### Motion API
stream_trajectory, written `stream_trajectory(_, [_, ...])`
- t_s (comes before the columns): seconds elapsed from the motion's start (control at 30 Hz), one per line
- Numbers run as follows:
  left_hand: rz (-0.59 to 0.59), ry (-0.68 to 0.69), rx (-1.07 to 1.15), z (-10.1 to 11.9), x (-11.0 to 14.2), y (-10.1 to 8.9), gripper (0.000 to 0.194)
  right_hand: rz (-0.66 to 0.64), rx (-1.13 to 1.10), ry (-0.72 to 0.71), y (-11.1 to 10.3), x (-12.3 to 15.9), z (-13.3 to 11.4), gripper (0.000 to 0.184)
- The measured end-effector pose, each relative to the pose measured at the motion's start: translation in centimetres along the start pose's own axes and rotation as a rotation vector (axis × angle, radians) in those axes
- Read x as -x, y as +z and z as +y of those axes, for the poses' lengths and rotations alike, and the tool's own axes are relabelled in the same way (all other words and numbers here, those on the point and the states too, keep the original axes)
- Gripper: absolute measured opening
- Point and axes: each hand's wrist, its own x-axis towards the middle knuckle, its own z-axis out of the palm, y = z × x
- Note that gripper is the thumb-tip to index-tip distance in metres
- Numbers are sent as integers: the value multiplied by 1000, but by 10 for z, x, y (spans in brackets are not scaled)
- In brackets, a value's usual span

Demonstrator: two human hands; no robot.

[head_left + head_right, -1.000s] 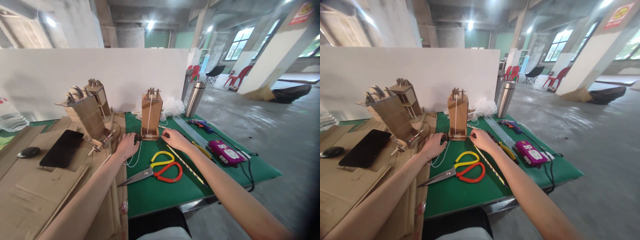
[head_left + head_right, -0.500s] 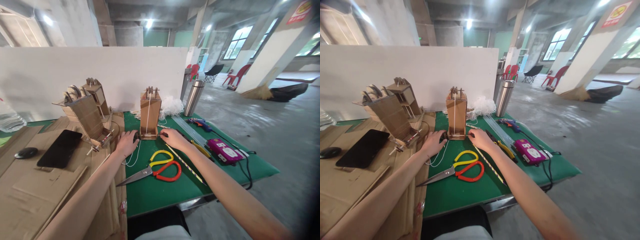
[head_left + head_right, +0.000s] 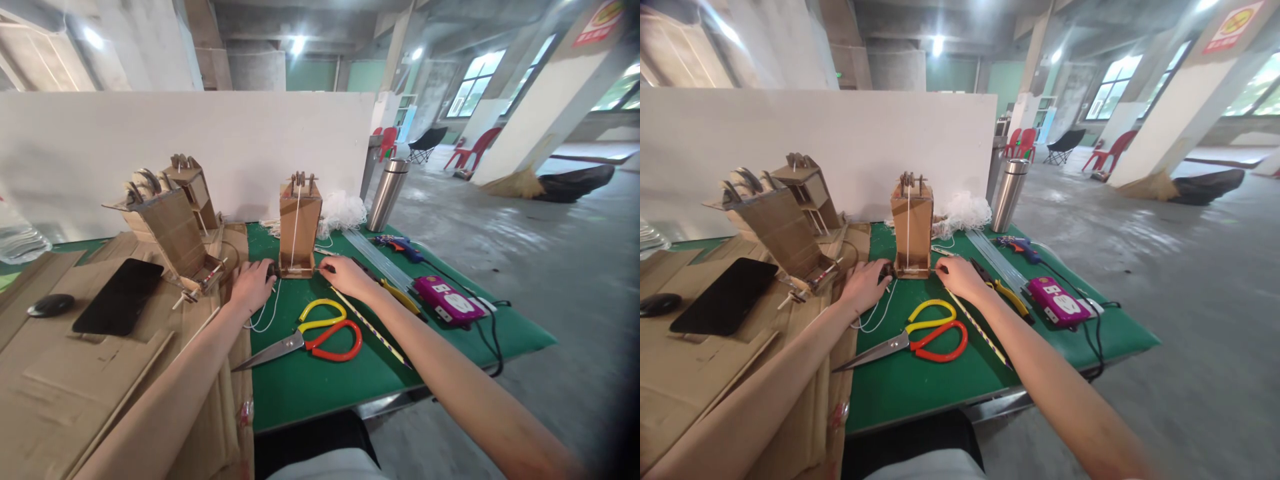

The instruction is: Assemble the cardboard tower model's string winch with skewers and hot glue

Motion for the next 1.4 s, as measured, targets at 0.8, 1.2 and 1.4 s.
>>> stream_trajectory(0.8, [-11,-4,-33,2,-1,-2,33,12,29,12,2,0,0,15])
stream_trajectory(1.2, [-24,-26,-38,2,-1,-4,35,-8,74,8,2,0,0,18])
stream_trajectory(1.4, [-21,-66,10,-3,-2,-2,37,3,53,27,2,-1,0,16])
